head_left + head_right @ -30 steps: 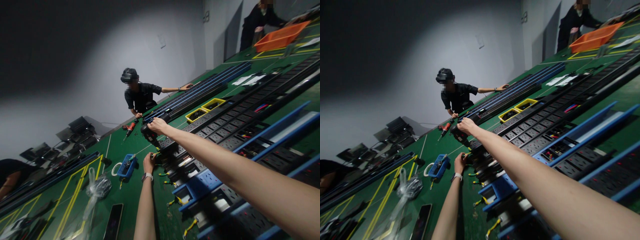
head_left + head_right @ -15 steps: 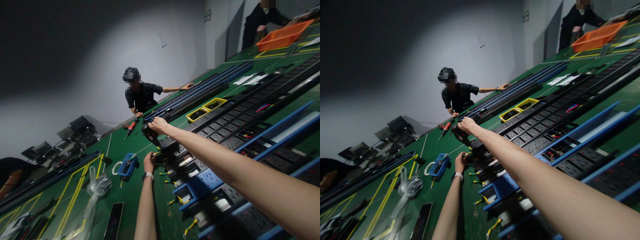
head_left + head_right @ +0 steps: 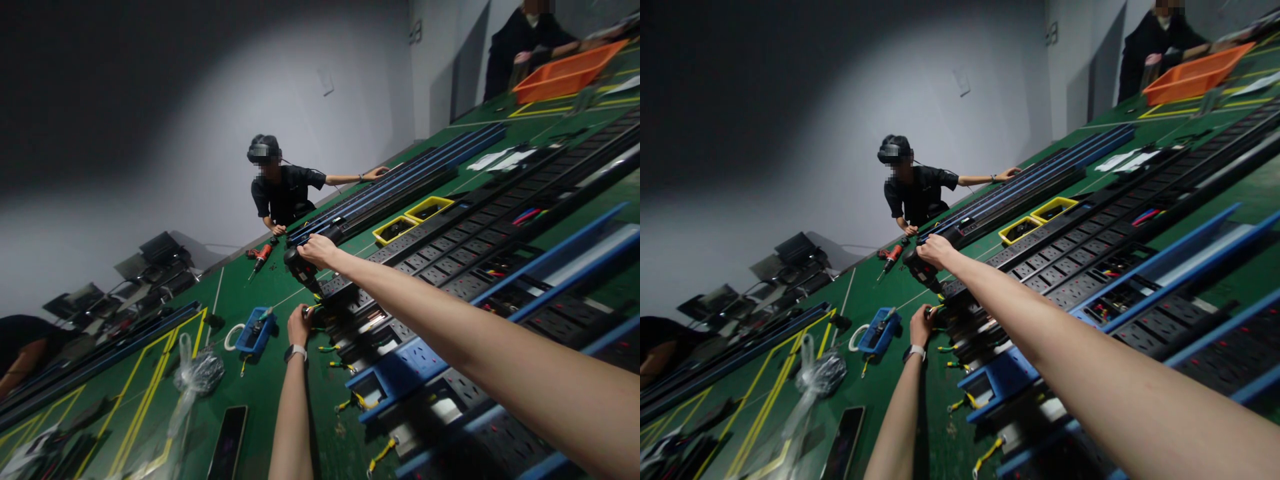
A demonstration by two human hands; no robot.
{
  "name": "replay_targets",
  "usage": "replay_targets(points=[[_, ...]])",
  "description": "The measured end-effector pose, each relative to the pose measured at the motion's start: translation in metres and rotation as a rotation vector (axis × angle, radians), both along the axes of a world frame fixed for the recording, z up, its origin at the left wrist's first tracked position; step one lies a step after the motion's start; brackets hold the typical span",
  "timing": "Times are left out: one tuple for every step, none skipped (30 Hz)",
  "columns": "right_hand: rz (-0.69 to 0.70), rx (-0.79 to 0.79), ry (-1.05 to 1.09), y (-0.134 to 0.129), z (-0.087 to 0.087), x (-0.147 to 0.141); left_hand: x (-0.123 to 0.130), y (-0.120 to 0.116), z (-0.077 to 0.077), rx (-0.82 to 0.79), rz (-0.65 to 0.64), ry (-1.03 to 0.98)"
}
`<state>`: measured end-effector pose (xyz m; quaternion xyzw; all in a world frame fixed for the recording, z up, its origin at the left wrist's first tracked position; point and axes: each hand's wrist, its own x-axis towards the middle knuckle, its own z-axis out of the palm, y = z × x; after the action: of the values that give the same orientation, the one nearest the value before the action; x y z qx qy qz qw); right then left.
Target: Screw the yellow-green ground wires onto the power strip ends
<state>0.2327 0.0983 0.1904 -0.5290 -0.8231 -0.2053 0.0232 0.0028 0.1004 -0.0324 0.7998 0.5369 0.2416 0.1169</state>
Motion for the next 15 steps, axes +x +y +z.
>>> replay_targets(points=[[0.003,-0.001,0.001,0.0,0.0001,0.0002,0.0001,-0.0005,0.0006,-0.001,0.0,-0.001],[0.003,-0.002,0.002,-0.0003,0.0002,0.0005,0.0002,-0.001,0.0012,-0.003,0.001,0.001],[0.002,-0.002,0.004,-0.0006,0.0005,0.0006,0.0003,-0.0014,0.0018,-0.006,0.001,0.005],[0.002,-0.003,0.006,-0.0011,0.0008,0.0007,0.0002,-0.0017,0.0022,-0.007,0.001,0.009],[0.002,-0.003,0.007,-0.0017,0.001,0.0008,0.0002,-0.0018,0.0024,-0.007,-0.001,0.012],[0.002,-0.001,0.008,-0.0023,0.0012,0.0008,0.0001,-0.0017,0.0025,-0.006,-0.003,0.012],[0.002,0.001,0.008,-0.0028,0.0013,0.0007,-0.0001,-0.0015,0.0023,-0.006,-0.004,0.01],[0.002,0.002,0.008,-0.0031,0.0012,0.0006,-0.0003,-0.0013,0.002,-0.008,-0.005,0.006],[0.002,0.002,0.009,-0.0033,0.001,0.0005,-0.0004,-0.001,0.0016,-0.01,-0.007,0.002],[0.0,0.001,0.01,-0.0033,0.0008,0.0004,-0.0006,-0.0007,0.0013,-0.012,-0.008,-0.001],[-0.002,0.001,0.012,-0.003,0.0006,0.0002,-0.0008,-0.0006,0.001,-0.015,-0.007,-0.005],[-0.006,-0.003,0.013,-0.0027,0.0005,0.0002,-0.0009,-0.0006,0.0008,-0.015,-0.008,-0.007],[-0.008,-0.007,0.014,-0.0023,0.0006,0.0001,-0.0009,-0.0007,0.0009,-0.014,-0.01,-0.009],[-0.011,-0.011,0.014,-0.002,0.001,-0.0001,-0.0008,-0.001,0.0012,-0.012,-0.011,-0.008],[-0.013,-0.017,0.015,-0.0018,0.0018,-0.0002,-0.0007,-0.0013,0.0017,-0.013,-0.01,-0.006]])
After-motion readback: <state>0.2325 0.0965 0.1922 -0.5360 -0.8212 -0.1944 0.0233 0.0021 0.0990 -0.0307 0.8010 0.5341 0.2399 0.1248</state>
